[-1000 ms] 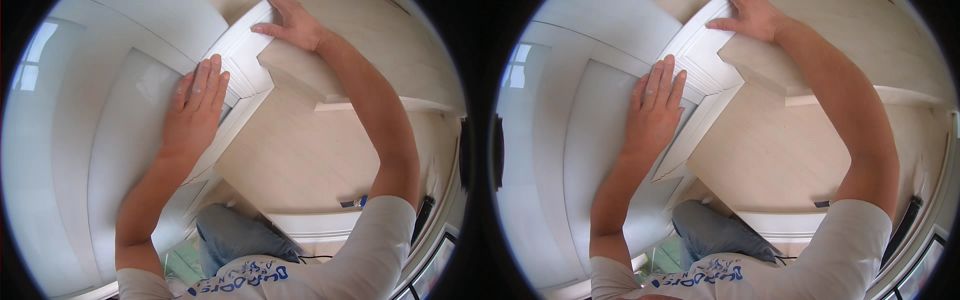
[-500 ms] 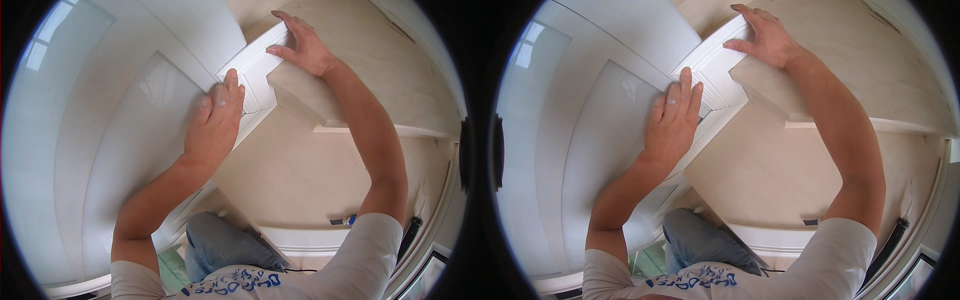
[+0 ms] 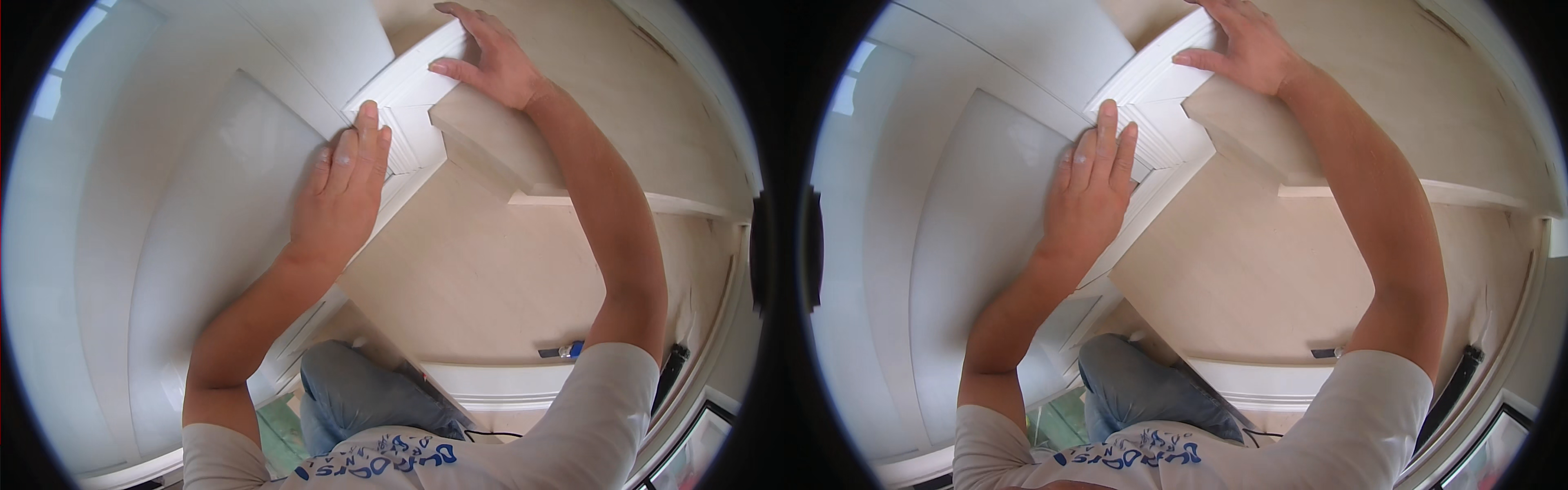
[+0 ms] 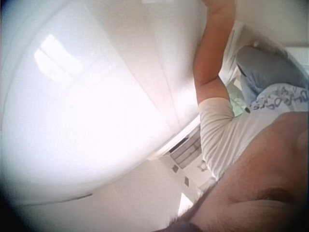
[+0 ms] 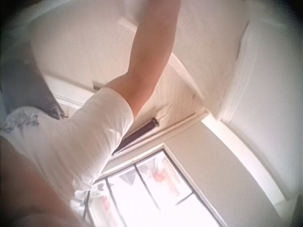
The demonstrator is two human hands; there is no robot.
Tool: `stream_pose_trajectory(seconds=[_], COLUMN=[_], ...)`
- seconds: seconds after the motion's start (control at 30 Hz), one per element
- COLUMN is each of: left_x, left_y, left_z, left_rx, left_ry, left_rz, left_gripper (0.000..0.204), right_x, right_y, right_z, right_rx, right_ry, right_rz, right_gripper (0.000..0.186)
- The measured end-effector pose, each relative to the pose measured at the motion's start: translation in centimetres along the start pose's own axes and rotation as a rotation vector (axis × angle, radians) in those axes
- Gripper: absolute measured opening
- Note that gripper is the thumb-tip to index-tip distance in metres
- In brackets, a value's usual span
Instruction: The person is fitting pieces of decorative molding or trim onto a white door or wall panel.
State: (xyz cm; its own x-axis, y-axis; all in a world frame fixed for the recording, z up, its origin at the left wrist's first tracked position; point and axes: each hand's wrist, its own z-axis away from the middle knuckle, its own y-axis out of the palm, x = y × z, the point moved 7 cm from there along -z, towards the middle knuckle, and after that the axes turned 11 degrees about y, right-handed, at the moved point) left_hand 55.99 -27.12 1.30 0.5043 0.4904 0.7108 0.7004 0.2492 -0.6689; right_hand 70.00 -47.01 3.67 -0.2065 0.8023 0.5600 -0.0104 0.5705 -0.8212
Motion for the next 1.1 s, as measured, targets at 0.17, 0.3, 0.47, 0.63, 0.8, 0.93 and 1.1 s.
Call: stream_pose_trajectory(seconds=[0.17, 0.3, 0.47, 0.63, 0.8, 0.93, 1.1], left_x=[-0.1, 0.0, -0.3, -0.2, 0.2, 0.2, 0.0], left_y=[0.3, 0.3, 1.2, 1.2, 1.7, 1.9, 2.0], left_z=[0.0, 0.1, 0.2, 0.0, -0.4, -0.5, -0.7], left_rx=[0.033, 0.013, 0.058, 0.102, 0.134, 0.059, 0.011], left_ry=[0.001, -0.003, 0.027, -0.022, -0.019, -0.042, -0.044], left_rz=[-0.048, -0.058, -0.039, -0.138, -0.077, -0.119, -0.144], left_gripper=[0.044, 0.045, 0.071, 0.055, 0.069, 0.061, 0.060], right_x=[0.9, 0.7, 0.3, -0.7, -1.4, -1.6, -1.7], right_y=[-0.8, -0.6, -0.7, -0.1, 0.4, 0.5, 0.6], right_z=[0.5, 0.5, 0.7, 0.6, -0.3, -0.5, -0.4], right_rx=[-0.078, -0.057, -0.096, -0.130, -0.204, -0.221, -0.217], right_ry=[0.005, -0.006, -0.070, -0.138, -0.172, -0.217, -0.183], right_rz=[0.021, 0.002, -0.046, -0.084, -0.062, -0.040, -0.040], right_gripper=[0.095, 0.095, 0.096, 0.097, 0.097, 0.097, 0.097])
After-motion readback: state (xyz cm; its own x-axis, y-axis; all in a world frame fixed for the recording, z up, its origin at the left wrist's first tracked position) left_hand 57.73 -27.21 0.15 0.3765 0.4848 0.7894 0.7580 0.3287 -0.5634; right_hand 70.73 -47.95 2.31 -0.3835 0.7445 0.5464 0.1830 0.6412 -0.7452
